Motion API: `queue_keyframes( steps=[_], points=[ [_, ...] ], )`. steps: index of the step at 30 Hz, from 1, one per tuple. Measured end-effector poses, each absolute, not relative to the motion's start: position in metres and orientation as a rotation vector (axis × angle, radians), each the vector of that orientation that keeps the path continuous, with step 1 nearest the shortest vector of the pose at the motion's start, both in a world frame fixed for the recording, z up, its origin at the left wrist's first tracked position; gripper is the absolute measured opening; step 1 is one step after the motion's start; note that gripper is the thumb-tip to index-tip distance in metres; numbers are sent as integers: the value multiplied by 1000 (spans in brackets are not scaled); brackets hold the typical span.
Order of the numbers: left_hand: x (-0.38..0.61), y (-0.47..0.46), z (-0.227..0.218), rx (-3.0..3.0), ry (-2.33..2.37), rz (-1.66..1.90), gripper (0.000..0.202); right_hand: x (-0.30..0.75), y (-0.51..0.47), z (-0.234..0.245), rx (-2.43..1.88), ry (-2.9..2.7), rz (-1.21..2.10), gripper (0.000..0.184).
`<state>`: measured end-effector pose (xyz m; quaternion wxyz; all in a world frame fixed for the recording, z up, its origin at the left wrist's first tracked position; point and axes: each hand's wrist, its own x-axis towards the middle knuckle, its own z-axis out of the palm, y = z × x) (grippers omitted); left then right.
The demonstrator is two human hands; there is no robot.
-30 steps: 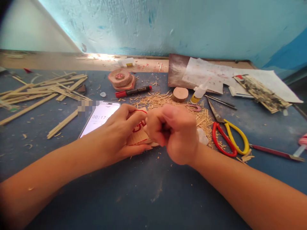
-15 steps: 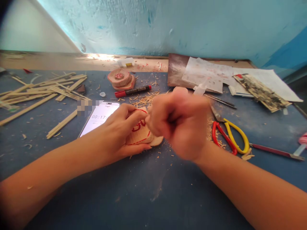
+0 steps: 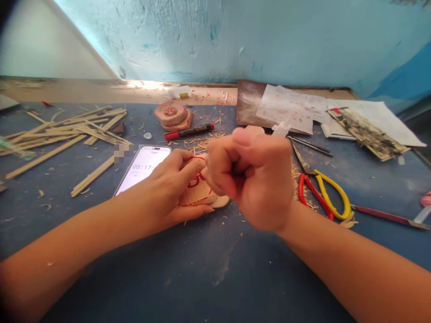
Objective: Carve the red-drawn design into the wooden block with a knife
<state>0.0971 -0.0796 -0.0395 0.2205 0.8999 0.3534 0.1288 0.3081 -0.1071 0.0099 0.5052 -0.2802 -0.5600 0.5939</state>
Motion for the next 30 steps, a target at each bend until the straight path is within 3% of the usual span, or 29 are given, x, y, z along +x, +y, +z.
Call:
queue_keyframes(
  steps=[9,13,18,24,30],
  points=[
    [95,-80,-42,2494,985,365,66,311,-104,6,-630,-1373,1492,55],
    [96,-81,-40,2484,989,349,66,310,-103,4,-627,-1284,1346,61],
    [97,-80,-37,2471,985,319,65,316,-101,5,-609,-1389,1507,51],
    [98,-80,-38,2483,994,347,65,315,-101,8,-674,-1352,1426,59],
    [98,-81,-32,2476,1006,316,68,319,-102,-2,-591,-1329,1512,50]
  ],
)
